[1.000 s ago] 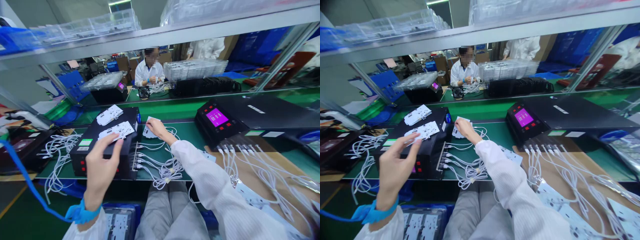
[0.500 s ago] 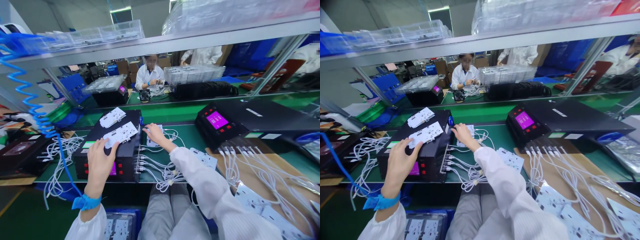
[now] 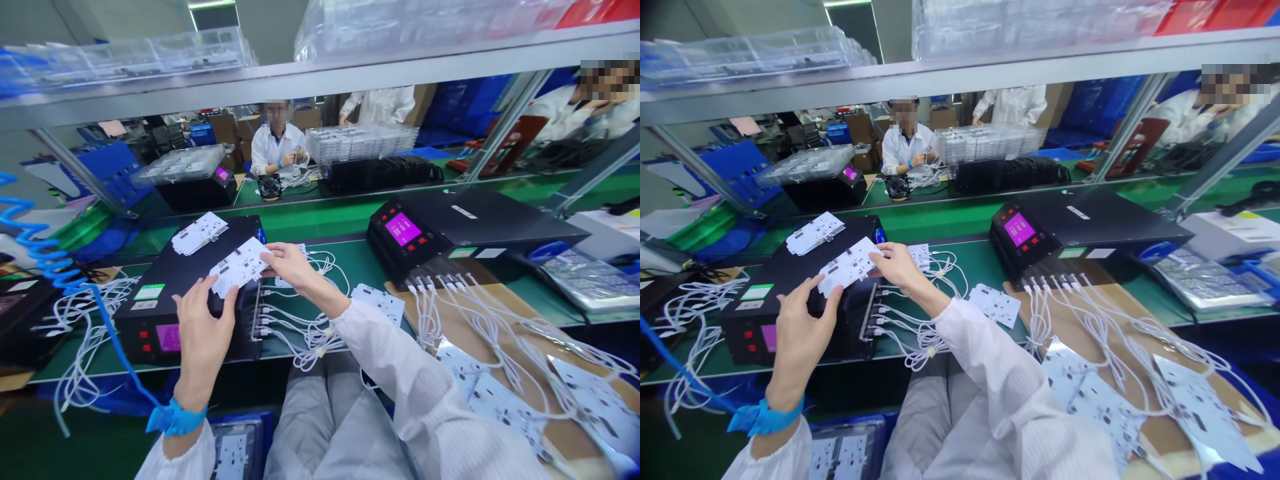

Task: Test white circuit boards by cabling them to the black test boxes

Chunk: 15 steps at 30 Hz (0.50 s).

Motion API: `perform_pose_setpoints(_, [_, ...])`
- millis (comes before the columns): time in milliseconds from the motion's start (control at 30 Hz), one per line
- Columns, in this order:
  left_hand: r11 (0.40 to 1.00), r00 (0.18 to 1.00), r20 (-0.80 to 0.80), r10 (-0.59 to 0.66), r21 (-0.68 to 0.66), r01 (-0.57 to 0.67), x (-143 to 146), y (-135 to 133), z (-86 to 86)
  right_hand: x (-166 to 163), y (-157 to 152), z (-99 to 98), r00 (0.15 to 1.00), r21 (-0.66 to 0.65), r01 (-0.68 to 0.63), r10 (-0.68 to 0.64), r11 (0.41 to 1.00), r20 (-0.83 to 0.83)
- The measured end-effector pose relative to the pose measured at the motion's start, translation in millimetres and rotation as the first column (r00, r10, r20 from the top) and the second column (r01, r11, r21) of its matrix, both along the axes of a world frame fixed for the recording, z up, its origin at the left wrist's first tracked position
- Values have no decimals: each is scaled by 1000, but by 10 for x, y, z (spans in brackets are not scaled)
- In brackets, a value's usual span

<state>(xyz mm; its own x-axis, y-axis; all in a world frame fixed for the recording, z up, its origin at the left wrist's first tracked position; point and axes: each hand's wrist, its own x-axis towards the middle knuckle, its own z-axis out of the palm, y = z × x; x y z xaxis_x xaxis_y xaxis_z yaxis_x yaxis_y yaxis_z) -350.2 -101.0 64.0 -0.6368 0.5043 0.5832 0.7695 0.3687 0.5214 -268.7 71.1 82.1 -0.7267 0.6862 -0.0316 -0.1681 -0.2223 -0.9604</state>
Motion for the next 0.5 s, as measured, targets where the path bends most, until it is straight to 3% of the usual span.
perform_pose_setpoints(100, [995, 999, 7, -51, 86, 51, 140, 87, 67, 168, 124, 103, 1000, -16, -2, 1, 1000, -28])
perform_pose_setpoints(233, [954, 991, 36, -131, 277, 116, 315, 213, 228, 568, 303, 255, 999, 95, 47, -49, 994, 11])
perform_pose_setpoints(300, [933, 966, 144, -213, 323, 158, 375, 303, 269, 792, 376, 310, 998, 169, 32, -40, 985, 40])
perform_pose_setpoints(367, [919, 880, 334, -337, 322, 229, 423, 409, 257, 990, 427, 335, 998, 236, -39, 26, 971, 59])
perform_pose_setpoints(500, [854, 527, 680, -510, 328, 403, 523, 587, 109, 1226, 492, 258, 987, 316, -157, 136, 936, 85])
